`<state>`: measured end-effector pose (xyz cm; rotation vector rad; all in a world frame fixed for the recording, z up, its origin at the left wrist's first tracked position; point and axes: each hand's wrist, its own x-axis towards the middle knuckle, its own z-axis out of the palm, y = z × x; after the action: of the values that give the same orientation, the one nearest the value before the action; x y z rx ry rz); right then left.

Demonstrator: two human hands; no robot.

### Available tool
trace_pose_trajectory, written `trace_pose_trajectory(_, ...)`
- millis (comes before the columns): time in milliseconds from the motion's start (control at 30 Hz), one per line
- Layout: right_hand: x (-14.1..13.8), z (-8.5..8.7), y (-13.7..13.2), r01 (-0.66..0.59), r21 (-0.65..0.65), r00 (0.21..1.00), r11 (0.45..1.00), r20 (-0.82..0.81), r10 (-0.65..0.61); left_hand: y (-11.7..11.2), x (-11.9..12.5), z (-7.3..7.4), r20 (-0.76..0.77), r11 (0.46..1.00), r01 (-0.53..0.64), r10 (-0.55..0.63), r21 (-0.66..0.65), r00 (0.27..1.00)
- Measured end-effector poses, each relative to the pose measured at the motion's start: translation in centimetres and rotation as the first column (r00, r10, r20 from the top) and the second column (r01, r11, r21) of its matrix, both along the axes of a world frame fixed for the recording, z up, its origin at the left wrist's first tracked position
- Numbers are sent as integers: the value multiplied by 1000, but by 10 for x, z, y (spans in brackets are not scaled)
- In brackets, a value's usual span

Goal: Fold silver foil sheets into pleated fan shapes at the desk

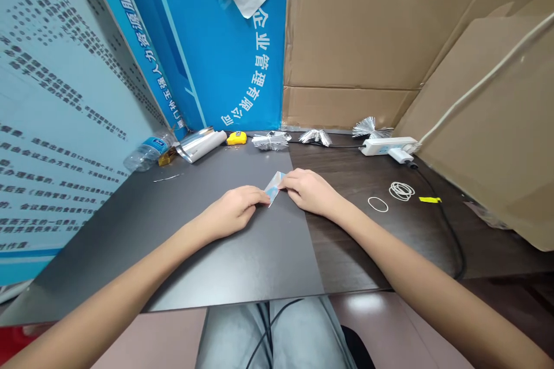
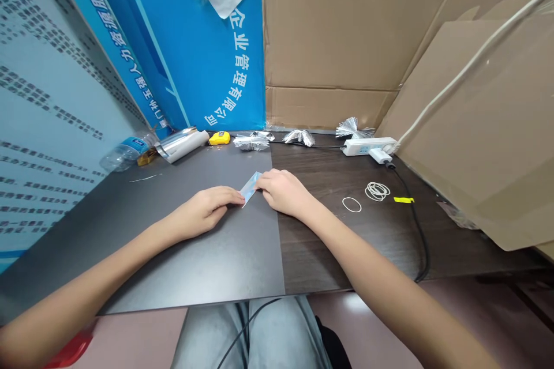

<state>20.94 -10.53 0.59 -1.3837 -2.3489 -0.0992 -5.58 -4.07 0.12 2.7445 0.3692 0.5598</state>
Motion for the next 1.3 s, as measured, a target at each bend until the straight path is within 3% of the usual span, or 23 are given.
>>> trace_pose_trajectory(133, -6, -1, -11, -124, 26, 992, 992, 29, 124, -7, -2, 4, -52, 990, 36, -29, 139, 998)
trace_pose_trajectory(233, -11, -4, -18, -201, 53, 979, 978, 25, 200, -15, -7, 4, -112, 985, 15, 5, 174, 994)
trace_pose_trajectory(467, -14, -4, -23, -169, 57, 985, 984, 44, 167, -23, -11, 0, -122, 982, 9, 14, 188, 992)
trace_pose_trajectory(733, 2, -1, -10, -9, 0, 1000, 1000, 15, 9, -25, -9, 4, -129, 978, 8, 19, 208, 991)
trace_pose_trajectory(1167, 20, 5, 16, 200, 4, 973, 980, 119, -199, -25, -9, 1, -102, 973, -6, 30, 229, 994)
trace_pose_trajectory(1300, 19, 6, 19, 250, -6, 962, 968, 119, -247, -24, -5, 9, -107, 966, -2, 31, 260, 994)
